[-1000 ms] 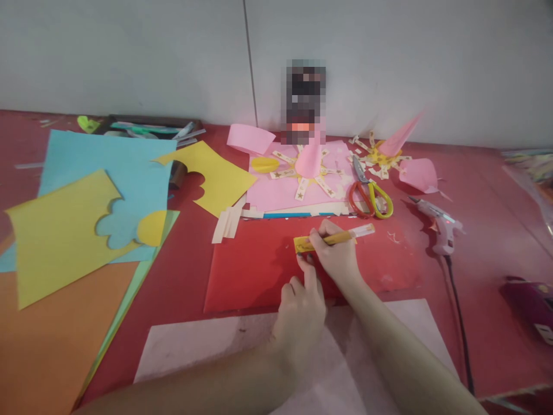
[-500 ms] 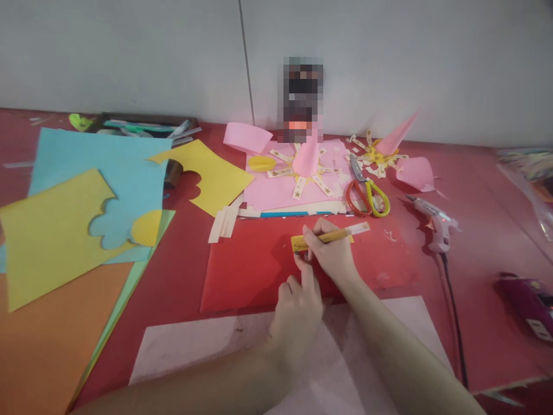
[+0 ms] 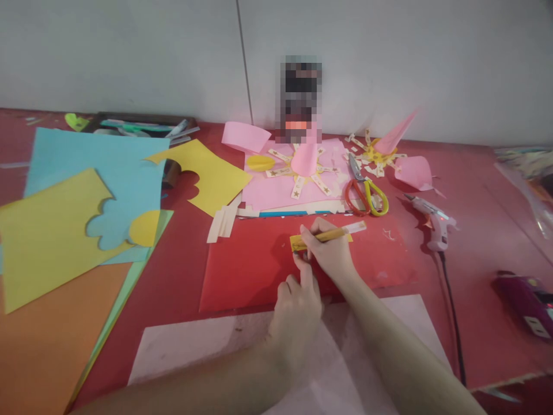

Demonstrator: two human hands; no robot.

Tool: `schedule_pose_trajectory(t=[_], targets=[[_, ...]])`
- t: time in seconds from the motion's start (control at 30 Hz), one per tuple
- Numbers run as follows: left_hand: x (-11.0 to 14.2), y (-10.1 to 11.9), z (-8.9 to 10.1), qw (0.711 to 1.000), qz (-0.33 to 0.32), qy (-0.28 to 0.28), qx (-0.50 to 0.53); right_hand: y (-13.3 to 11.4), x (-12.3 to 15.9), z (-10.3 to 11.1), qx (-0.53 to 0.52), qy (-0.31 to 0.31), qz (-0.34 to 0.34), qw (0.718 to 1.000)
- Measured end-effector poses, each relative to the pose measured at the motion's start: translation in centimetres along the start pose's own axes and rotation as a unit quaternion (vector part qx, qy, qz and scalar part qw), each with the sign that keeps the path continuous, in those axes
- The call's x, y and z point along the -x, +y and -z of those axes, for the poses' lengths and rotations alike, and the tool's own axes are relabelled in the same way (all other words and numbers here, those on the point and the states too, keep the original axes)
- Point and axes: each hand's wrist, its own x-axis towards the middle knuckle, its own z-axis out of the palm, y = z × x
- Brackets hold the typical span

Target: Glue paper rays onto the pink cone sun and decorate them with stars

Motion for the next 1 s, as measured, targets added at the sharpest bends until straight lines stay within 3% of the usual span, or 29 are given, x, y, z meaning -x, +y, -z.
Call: schedule_pose_trajectory(t=[0.37, 1.0], targets=[[0.06, -0.05, 0.21, 0.999, 0.002, -0.026, 0.023, -0.07, 0.04, -0.01, 0.000, 0.006, 0.006, 1.000], [0.05, -0.14, 0.26, 0.999, 0.007, -0.015, 0.048, 0.03, 0.02, -0.06, -0.010, 0.003, -0.001, 1.000]])
